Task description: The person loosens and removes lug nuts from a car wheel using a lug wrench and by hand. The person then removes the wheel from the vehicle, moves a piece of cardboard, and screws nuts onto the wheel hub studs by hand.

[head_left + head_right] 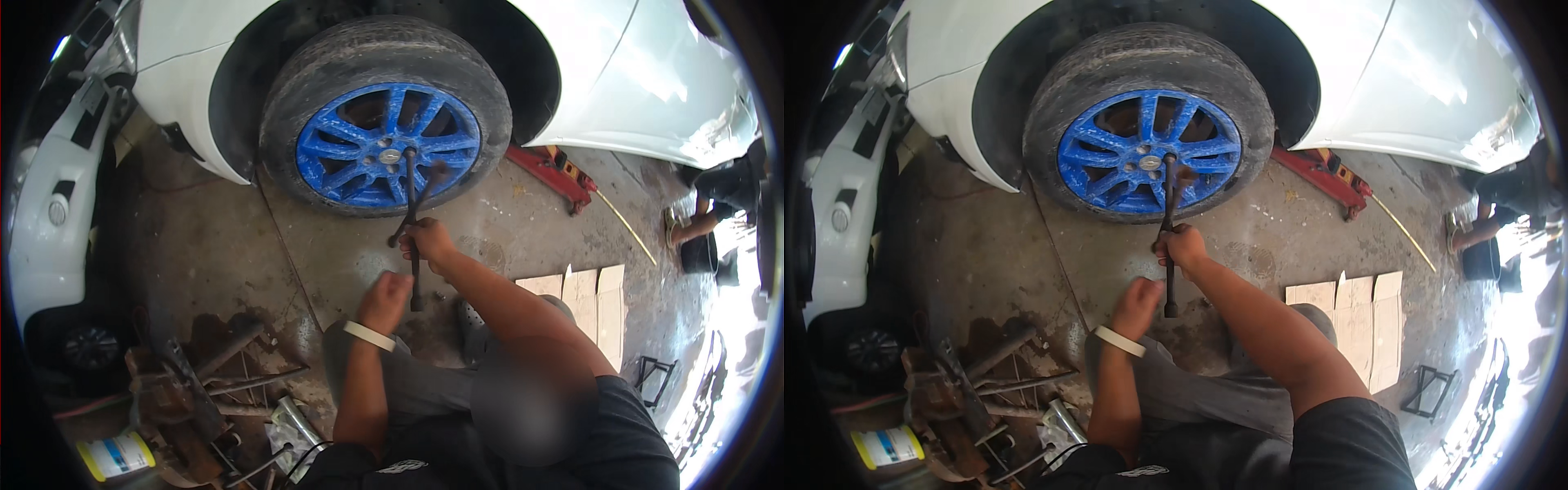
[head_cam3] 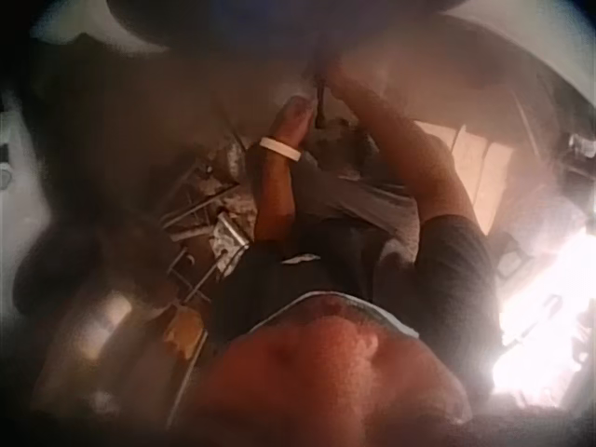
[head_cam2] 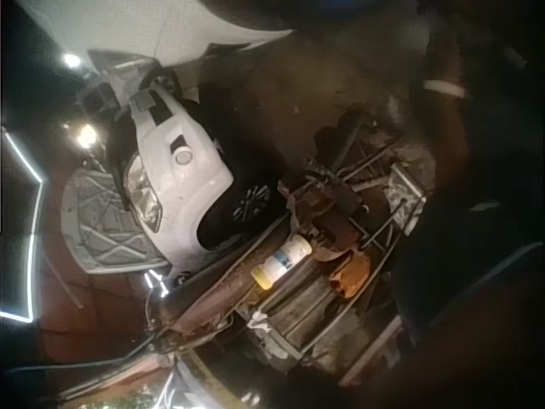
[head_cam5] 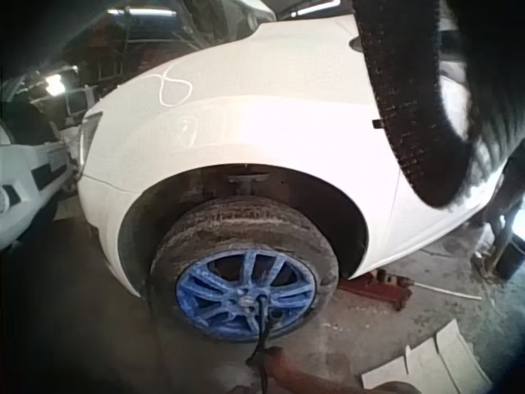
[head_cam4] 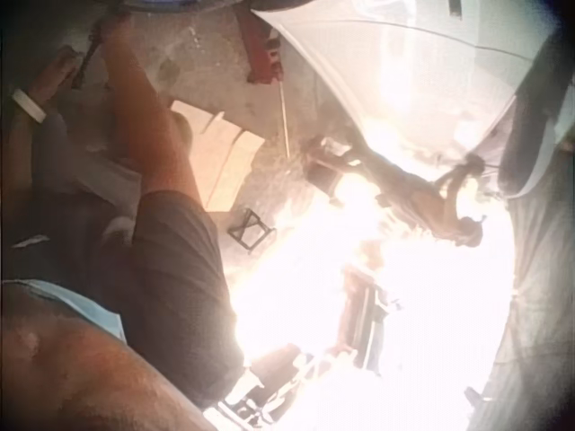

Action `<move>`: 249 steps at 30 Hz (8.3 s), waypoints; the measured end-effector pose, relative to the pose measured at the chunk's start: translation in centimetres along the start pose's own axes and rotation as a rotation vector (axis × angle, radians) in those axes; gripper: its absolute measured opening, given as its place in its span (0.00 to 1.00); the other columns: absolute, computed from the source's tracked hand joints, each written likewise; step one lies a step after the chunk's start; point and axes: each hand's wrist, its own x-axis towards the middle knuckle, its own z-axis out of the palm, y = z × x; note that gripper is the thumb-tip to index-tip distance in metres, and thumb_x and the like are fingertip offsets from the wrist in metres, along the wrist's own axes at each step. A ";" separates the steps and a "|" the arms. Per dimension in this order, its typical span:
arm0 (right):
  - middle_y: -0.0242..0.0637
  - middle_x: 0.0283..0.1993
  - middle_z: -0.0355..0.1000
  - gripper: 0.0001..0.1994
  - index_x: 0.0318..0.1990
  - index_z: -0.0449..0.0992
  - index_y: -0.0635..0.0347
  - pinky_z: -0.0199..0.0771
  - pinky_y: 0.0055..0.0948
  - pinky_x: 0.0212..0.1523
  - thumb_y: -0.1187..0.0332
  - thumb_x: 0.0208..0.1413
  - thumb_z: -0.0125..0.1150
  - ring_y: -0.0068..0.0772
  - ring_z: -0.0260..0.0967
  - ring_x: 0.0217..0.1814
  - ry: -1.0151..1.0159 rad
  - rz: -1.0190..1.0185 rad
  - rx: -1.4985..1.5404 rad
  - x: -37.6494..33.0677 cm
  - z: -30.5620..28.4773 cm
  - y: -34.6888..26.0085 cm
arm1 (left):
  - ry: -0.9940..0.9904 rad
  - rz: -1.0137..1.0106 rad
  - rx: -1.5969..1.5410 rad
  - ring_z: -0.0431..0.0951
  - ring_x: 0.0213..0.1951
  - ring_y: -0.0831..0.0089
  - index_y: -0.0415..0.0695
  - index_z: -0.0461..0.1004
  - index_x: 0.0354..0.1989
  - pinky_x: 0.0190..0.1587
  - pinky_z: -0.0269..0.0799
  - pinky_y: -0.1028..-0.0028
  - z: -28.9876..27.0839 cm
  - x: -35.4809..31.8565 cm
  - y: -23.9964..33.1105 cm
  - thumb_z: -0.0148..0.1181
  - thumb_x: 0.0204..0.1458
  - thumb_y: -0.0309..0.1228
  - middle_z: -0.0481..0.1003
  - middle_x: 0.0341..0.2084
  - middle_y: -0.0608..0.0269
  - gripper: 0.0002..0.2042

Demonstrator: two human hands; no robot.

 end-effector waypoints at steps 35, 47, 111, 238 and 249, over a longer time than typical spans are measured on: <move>0.37 0.26 0.72 0.15 0.46 0.72 0.63 0.70 0.33 0.22 0.57 0.66 0.56 0.29 0.70 0.23 0.155 -0.006 -0.251 -5.1 -2.5 4.4 | -0.735 -0.180 -0.676 0.78 0.30 0.73 0.44 0.69 0.51 0.31 0.75 0.74 7.5 -2.6 -1.9 0.54 0.67 0.44 0.76 0.31 0.64 0.16; 0.30 0.26 0.68 0.10 0.42 0.74 0.60 0.59 0.26 0.19 0.63 0.63 0.58 0.22 0.62 0.20 -0.168 0.199 -0.547 -5.9 -2.5 8.0 | -0.509 0.036 -0.033 0.82 0.37 0.56 0.38 0.77 0.37 0.45 0.75 0.61 1.4 -5.0 -2.6 0.52 0.64 0.55 0.81 0.30 0.50 0.27; 0.43 0.54 0.78 0.16 0.56 0.76 0.50 0.79 0.48 0.53 0.59 0.64 0.54 0.48 0.78 0.57 -0.614 -0.238 -2.205 6.4 -14.5 7.0 | -0.013 0.327 -0.107 0.80 0.47 0.53 0.40 0.77 0.49 0.51 0.76 0.60 3.2 1.1 1.0 0.61 0.61 0.35 0.79 0.44 0.50 0.13; 0.36 0.44 0.74 0.08 0.47 0.75 0.61 0.72 0.33 0.50 0.71 0.62 0.56 0.27 0.71 0.49 -0.008 -0.676 -0.284 9.0 -5.3 -5.6 | 0.627 0.037 -1.700 0.71 0.53 0.67 0.39 0.70 0.58 0.64 0.60 0.63 -8.0 28.1 11.8 0.45 0.63 0.58 0.74 0.52 0.54 0.32; 0.38 0.35 0.76 0.04 0.36 0.77 0.64 0.70 0.31 0.47 0.73 0.56 0.61 0.33 0.72 0.39 0.005 -0.620 0.364 12.1 1.3 -18.4 | 0.353 0.210 -1.587 0.74 0.39 0.69 0.47 0.70 0.59 0.50 0.71 0.66 -9.1 29.0 11.4 0.41 0.57 0.75 0.77 0.45 0.65 0.42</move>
